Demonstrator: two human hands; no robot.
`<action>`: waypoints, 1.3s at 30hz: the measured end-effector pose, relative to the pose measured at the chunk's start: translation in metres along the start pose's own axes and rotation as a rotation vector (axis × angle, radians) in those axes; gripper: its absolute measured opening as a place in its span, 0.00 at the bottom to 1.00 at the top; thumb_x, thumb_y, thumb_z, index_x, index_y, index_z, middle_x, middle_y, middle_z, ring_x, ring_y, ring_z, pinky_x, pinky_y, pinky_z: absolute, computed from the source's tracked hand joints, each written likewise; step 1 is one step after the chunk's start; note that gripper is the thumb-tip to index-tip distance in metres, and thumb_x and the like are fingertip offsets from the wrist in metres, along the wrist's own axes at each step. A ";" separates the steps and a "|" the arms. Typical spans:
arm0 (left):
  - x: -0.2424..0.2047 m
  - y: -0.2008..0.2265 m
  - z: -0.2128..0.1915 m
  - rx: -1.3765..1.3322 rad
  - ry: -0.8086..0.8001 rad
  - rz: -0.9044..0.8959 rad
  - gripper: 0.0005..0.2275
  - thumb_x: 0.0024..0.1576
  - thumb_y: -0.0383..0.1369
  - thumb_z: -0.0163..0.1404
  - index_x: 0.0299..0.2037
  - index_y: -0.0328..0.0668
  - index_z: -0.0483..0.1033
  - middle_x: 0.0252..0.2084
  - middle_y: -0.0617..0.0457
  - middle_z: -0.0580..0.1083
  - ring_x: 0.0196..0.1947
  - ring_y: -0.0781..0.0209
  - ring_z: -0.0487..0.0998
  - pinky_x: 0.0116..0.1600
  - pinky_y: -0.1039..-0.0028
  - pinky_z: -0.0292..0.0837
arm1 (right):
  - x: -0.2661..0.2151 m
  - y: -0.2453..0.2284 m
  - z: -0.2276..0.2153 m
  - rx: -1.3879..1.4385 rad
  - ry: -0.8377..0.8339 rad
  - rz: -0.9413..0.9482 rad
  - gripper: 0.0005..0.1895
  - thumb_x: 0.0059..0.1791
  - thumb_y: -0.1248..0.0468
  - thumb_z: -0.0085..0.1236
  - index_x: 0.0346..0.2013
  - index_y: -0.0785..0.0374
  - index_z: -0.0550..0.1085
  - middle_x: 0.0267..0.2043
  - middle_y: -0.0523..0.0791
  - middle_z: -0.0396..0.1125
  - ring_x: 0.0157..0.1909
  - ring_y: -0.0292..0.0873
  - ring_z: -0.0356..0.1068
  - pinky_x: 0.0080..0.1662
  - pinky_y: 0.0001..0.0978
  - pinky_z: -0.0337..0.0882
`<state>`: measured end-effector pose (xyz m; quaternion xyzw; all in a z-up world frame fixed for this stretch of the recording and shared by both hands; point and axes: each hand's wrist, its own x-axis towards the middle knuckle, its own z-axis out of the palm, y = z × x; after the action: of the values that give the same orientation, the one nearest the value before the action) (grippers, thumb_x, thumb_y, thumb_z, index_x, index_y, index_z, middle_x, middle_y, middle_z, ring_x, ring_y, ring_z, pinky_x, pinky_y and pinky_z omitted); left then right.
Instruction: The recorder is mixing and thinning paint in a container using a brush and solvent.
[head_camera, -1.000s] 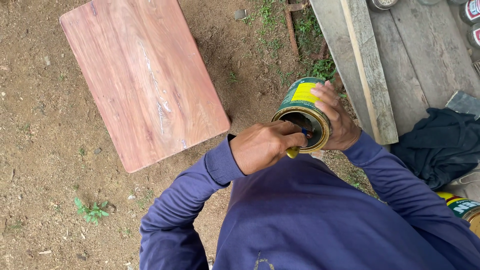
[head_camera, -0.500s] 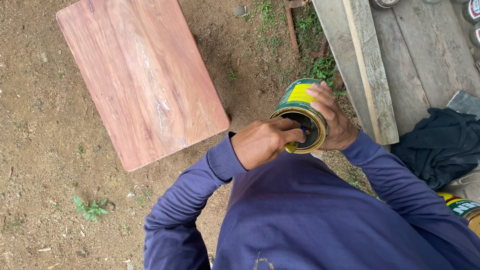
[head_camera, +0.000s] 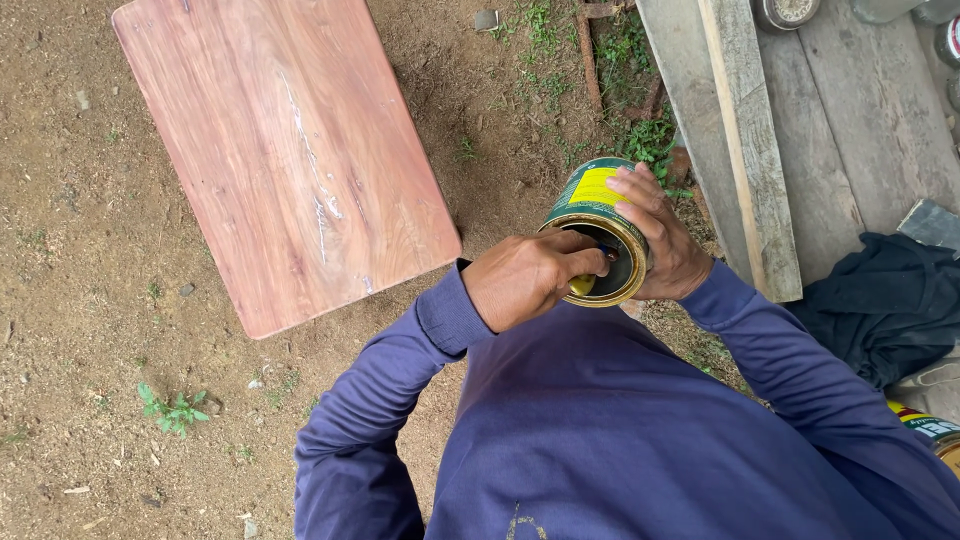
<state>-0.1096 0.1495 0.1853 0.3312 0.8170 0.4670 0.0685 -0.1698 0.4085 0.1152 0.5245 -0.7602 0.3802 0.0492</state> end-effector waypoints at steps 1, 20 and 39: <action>-0.001 0.000 -0.003 -0.001 0.002 -0.003 0.18 0.52 0.23 0.52 0.54 0.45 0.73 0.52 0.46 0.75 0.50 0.42 0.79 0.49 0.58 0.78 | 0.000 0.001 0.001 0.002 -0.003 0.000 0.58 0.39 0.50 0.78 0.71 0.62 0.49 0.72 0.59 0.50 0.76 0.64 0.52 0.77 0.66 0.46; -0.049 -0.006 -0.039 -0.376 0.533 -0.220 0.05 0.64 0.25 0.57 0.47 0.35 0.78 0.42 0.49 0.80 0.40 0.62 0.84 0.44 0.72 0.80 | 0.021 0.013 0.038 0.036 0.028 0.126 0.68 0.31 0.53 0.83 0.73 0.62 0.46 0.73 0.56 0.52 0.76 0.60 0.53 0.79 0.55 0.48; -0.082 -0.061 -0.021 -0.919 1.191 -0.493 0.04 0.63 0.24 0.51 0.41 0.30 0.69 0.28 0.41 0.78 0.24 0.59 0.82 0.30 0.72 0.81 | 0.040 0.032 0.063 0.171 -0.057 0.461 0.71 0.29 0.52 0.84 0.75 0.64 0.46 0.72 0.54 0.53 0.74 0.53 0.57 0.73 0.46 0.60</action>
<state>-0.0846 0.0637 0.1317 -0.2265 0.4912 0.8278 -0.1491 -0.1936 0.3437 0.0726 0.3500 -0.8259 0.4294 -0.1050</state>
